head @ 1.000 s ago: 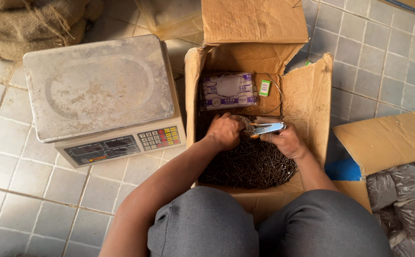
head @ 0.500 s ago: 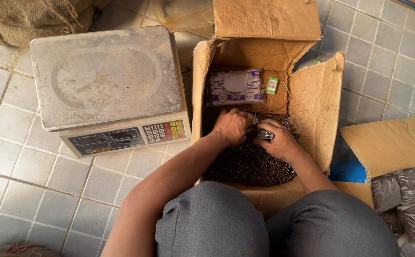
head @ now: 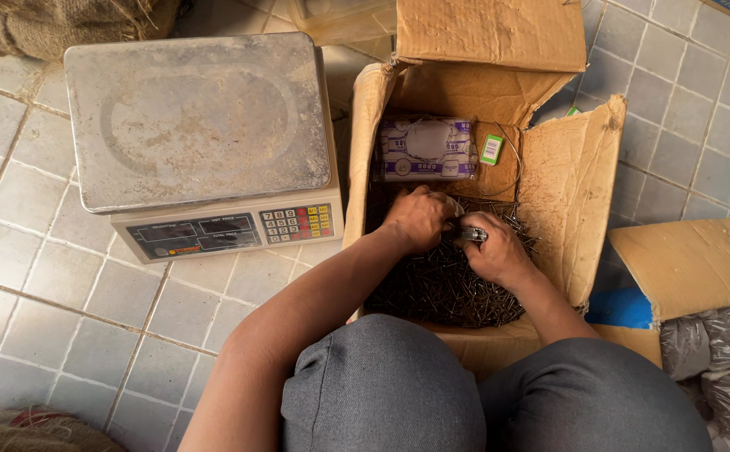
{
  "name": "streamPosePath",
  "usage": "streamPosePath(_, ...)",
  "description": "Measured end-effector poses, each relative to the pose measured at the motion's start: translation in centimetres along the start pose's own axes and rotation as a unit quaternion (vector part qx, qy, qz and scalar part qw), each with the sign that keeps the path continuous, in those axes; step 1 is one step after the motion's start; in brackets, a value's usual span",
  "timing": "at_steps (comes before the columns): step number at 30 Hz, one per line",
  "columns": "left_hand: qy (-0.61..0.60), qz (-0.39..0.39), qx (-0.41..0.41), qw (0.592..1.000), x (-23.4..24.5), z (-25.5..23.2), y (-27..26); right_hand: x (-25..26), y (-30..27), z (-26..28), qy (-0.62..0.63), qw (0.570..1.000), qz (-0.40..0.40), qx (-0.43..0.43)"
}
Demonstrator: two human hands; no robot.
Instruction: The person fills small plastic bags with nails from a large box, weighs them on a digital scale, and then places the filled bags into a larger shipping box.
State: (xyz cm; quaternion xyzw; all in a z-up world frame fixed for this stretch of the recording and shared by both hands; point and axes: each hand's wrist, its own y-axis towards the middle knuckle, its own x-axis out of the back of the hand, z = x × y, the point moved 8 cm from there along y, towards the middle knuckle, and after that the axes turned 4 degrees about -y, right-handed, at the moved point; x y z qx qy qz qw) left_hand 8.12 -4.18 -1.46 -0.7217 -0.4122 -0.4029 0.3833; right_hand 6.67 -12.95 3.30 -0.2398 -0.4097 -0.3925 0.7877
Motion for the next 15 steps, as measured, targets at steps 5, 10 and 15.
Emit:
streamPosePath(5,-0.015,-0.003,0.002,1.0,-0.3,0.2,0.2,-0.6,-0.1,-1.0,0.001,1.0,-0.014,-0.001)
streamPosePath(10,0.027,-0.026,-0.015,0.999,0.8,0.1,-0.2,-0.2,0.3,-0.4,0.01,0.999,-0.038,0.018)
streamPosePath(15,0.064,-0.061,-0.052,0.995,0.6,-0.3,-0.2,-0.8,0.4,-1.7,0.006,0.999,-0.05,0.018)
